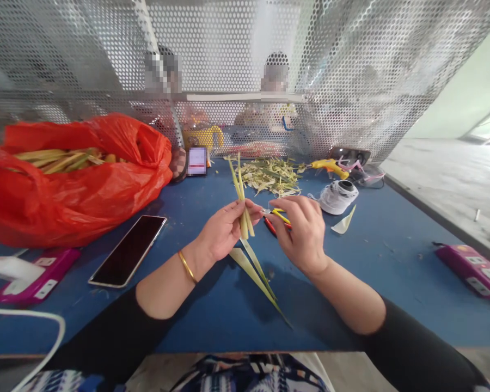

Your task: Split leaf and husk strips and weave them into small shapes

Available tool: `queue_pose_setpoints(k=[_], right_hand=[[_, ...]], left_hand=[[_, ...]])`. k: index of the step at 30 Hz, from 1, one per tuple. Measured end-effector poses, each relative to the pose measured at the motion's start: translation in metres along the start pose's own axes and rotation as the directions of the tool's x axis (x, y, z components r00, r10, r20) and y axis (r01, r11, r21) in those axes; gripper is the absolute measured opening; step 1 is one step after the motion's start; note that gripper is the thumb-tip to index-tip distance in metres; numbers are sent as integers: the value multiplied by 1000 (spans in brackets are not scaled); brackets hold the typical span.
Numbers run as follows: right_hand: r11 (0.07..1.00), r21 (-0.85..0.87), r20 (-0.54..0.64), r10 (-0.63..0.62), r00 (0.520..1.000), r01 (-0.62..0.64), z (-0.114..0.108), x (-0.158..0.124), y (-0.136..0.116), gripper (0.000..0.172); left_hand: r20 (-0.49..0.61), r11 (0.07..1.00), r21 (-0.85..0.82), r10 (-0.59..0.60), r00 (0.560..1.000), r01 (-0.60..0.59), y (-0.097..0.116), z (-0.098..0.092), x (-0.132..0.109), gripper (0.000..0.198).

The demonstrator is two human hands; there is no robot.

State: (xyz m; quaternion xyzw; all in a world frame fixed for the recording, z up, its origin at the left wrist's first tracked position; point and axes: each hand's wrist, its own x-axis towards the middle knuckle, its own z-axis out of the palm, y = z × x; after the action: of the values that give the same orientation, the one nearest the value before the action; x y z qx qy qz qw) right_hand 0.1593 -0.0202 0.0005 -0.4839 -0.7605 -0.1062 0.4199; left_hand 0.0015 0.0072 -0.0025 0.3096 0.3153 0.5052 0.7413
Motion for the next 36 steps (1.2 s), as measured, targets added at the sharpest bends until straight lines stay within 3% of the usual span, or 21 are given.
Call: queue_pose_setpoints(k=[2,4,6,7,12,21,23,25,28,31,36], right_hand=[[967,173,209,148,967,-185,7,0,-1,23],[839,343,397,278,875,-422,16,0,0,23],[693,442,473,360,804,-570,23,-2,1,24],[662,459,481,376,792,-593,26,-4,1,25],[673,454,571,283,770,-584,31,-12,-5,22],[652,434,639,264,723,-621,31,-13,-11,26],[691,395,664,241,708,-605,30,-13,-12,27],[788,300,678,221,701,-538,28,-12,-14,28],[906,150,653,210,727,-397,25,-10,-18,28],[944,61,622,218,752,-324,22,-8,-21,28],[962,-46,650,234,723,-270,21,-8,-21,31]], left_hand=[[-46,999,-51,6,999,-9,-4,-1,3,17],[-77,1000,-12,27,997,-28,-8,-2,4,17],[-108,997,36,65,992,-61,-9,-3,5,17],[-118,996,51,80,990,-75,-10,-2,4,18],[-127,998,39,57,990,-53,-15,1,1,12],[-70,997,63,47,996,-42,-20,-1,-1,13],[-86,996,66,67,994,-61,-20,0,0,13],[-133,996,52,81,988,-75,-20,0,1,12],[-189,993,5,114,975,-115,-17,2,1,15],[-181,991,-1,131,975,-134,-13,2,1,16],[-192,991,12,135,972,-135,-9,1,2,15]])
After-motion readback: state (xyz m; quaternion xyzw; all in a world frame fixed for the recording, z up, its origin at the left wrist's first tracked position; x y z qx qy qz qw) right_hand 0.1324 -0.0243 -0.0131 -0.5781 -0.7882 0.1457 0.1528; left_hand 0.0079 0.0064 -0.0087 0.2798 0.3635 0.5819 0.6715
